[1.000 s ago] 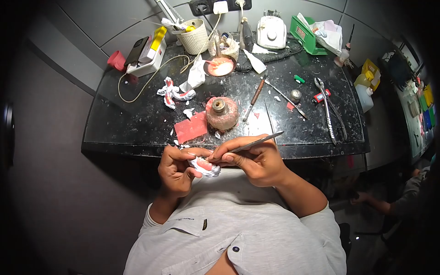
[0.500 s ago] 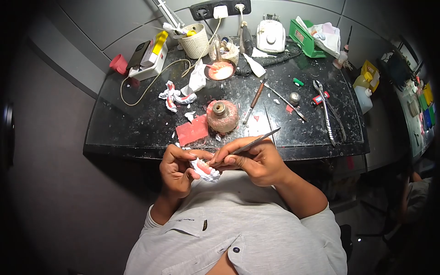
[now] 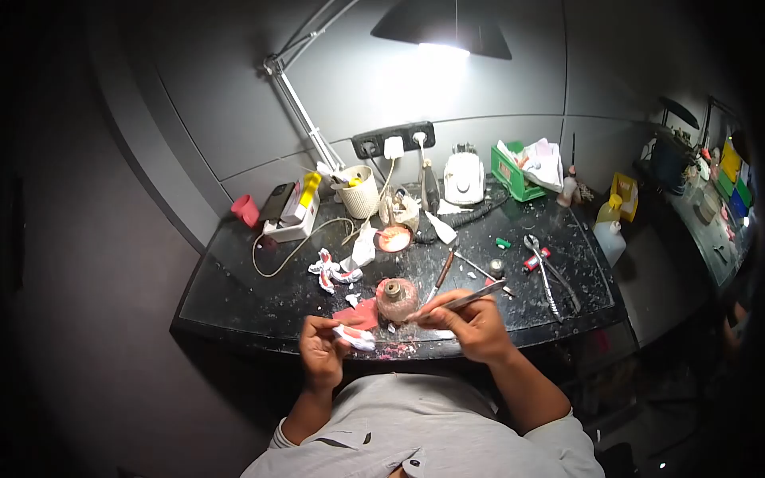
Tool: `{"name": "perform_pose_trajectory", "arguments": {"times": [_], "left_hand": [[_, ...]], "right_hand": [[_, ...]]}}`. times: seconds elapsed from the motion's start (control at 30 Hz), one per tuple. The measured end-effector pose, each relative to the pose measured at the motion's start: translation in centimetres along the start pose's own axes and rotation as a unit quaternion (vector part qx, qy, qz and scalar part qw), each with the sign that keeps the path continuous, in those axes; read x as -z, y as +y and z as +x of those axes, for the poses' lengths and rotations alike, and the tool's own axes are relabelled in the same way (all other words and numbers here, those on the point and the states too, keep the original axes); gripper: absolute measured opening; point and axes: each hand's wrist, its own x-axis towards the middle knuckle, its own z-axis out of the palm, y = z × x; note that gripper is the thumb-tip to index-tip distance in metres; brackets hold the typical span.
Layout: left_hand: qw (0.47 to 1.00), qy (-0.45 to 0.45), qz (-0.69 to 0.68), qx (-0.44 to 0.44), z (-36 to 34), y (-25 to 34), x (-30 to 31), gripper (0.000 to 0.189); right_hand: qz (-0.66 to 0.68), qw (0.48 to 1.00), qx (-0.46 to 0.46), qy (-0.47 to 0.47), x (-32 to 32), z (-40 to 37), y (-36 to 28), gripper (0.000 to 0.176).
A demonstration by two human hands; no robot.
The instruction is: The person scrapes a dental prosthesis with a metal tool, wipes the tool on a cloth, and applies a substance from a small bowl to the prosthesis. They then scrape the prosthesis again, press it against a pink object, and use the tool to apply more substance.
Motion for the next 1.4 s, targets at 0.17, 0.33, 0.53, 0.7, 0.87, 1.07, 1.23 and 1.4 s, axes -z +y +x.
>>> {"name": "perform_pose_trajectory", "arguments": {"times": [0.17,0.33,0.53,0.7,0.87,1.07,1.23,1.4], "left_hand": [[0.986,0.120,0.047,-0.110,2.2,0.4,3.0,0.030],[0.970,0.226,0.055,-0.072,4.3,-2.1,6.5,0.025],[0.980,0.185,0.062,-0.040,3.8,-2.8,6.7,0.023],[0.980,0.188,0.057,-0.026,3.6,-2.9,7.2,0.023],[0.979,0.187,0.071,-0.034,3.5,-2.4,6.7,0.023],[0.979,0.187,0.065,-0.038,3.6,-2.3,6.5,0.024],[0.979,0.190,0.063,-0.027,3.4,-2.7,7.1,0.026],[0.979,0.188,0.077,-0.026,3.4,-2.5,7.0,0.030]], "right_hand": [[-0.094,0.984,0.102,0.114,3.6,1.0,-0.6,0.012],[-0.155,0.956,0.072,0.240,7.0,1.7,-0.1,0.025],[-0.146,0.961,0.082,0.220,5.9,1.7,0.8,0.030],[-0.146,0.962,0.068,0.222,5.8,1.8,0.5,0.030],[-0.149,0.960,0.084,0.222,5.7,1.8,0.8,0.030],[-0.158,0.958,0.094,0.220,6.0,1.9,1.1,0.028],[-0.164,0.956,0.084,0.227,5.6,1.8,0.8,0.026],[-0.172,0.955,0.083,0.228,5.6,1.8,0.8,0.025]]}}
